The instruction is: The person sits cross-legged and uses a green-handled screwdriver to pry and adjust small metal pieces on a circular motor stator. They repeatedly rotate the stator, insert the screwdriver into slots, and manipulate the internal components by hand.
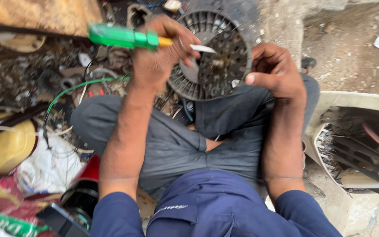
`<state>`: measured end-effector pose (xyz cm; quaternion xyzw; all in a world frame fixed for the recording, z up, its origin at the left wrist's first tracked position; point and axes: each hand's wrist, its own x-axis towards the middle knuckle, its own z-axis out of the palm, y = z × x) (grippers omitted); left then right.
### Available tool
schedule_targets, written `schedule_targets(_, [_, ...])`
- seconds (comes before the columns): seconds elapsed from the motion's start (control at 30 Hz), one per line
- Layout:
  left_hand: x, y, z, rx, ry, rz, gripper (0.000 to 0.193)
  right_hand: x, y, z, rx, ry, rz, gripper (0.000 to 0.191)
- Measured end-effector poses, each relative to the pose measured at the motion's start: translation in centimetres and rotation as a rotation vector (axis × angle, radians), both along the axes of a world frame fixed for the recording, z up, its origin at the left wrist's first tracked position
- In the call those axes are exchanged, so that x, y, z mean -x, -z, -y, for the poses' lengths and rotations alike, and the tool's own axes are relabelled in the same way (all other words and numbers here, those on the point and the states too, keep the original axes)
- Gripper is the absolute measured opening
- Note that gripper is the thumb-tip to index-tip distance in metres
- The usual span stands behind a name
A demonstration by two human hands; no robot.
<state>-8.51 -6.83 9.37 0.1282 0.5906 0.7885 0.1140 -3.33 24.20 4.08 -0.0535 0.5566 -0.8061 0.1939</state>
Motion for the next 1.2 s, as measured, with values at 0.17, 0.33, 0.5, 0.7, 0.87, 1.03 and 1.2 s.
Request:
schedule_targets(0.17, [0.4, -0.8, 6.7, 0.986, -0.246, -0.434, 0.045, 0.1, -0.5, 1.2, 0.058, -0.022, -0.044, 0.036])
schedule_targets(0.33, [0.0, 2.7, 9.9, 1.424, -0.082, -0.087, 0.054, -1.0, -2.4, 3.1, -0.261, -0.030, -0.131, 0.039])
schedule_targets(0.5, [-0.2, 8.0, 10.0, 1.695, -0.058, 0.234, 0.063, -2.7, -2.9, 5.9, -0.256, 0.183, -0.187, 0.032])
schedule_targets(0.7, [0.6, 11.3, 12.3, 1.602, -0.461, 0.480, 0.030, -4.2, -2.3, 9.3, -0.311, 0.281, -0.374, 0.031])
schedule_targets(0.87, [0.0, 11.7, 12.5, 1.702, -0.460, 0.474, 0.027, -4.6, -2.5, 10.5, -0.331, 0.297, -0.415, 0.033])
schedule_targets(1.03, [-0.1, 9.7, 11.6, 1.731, -0.527, 0.335, 0.022, -4.4, -2.9, 9.7, -0.215, 0.204, -0.316, 0.034])
schedule_targets(1.2, [-2.3, 8.4, 9.5, 1.567, -0.376, 0.200, 0.023, -4.4, -3.9, 8.8, -0.246, 0.133, -0.281, 0.036])
